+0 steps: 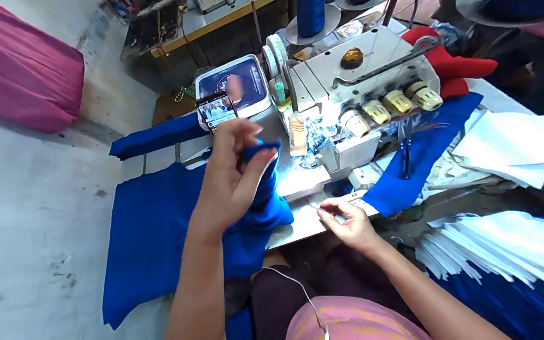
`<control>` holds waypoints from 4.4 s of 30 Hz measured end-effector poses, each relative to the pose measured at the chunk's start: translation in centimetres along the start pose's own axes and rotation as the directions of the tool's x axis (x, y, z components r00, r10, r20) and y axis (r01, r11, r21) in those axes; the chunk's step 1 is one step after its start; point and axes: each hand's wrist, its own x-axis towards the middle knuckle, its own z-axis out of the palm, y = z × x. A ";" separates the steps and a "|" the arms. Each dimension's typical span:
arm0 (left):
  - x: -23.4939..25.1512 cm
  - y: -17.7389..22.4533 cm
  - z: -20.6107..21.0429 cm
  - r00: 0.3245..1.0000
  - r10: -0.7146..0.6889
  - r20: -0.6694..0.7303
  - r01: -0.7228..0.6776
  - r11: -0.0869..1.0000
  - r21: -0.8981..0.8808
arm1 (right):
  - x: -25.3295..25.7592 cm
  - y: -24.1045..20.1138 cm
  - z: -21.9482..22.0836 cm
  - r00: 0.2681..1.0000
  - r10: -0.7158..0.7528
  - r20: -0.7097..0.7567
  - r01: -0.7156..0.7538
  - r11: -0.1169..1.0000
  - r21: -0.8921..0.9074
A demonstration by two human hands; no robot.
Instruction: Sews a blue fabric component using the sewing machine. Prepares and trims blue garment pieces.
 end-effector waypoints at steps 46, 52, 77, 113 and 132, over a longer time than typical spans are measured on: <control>5.0 -7.9 8.8 0.834 -0.552 -0.022 0.461 0.672 0.580 | 3.2 -4.5 2.8 0.925 0.113 -0.362 -0.137 0.990 -0.039; -6.2 -6.4 5.1 0.783 -0.603 0.153 0.610 0.792 0.001 | 2.8 -4.1 0.4 0.973 0.206 -0.106 -0.193 0.974 0.119; -5.1 -2.8 11.1 0.999 0.003 0.034 -0.019 0.869 0.495 | 3.0 -5.7 0.0 0.955 0.283 -0.090 -0.272 0.956 0.112; -4.6 -2.6 10.8 0.991 -0.060 0.121 -0.002 0.890 0.457 | 2.0 -5.3 -0.1 0.947 0.274 -0.169 -0.260 0.961 0.098; -10.7 4.1 7.8 0.997 0.040 -0.073 -0.054 0.977 -0.208 | 1.7 -1.5 -9.2 0.886 -0.061 -0.459 -0.197 0.847 -0.494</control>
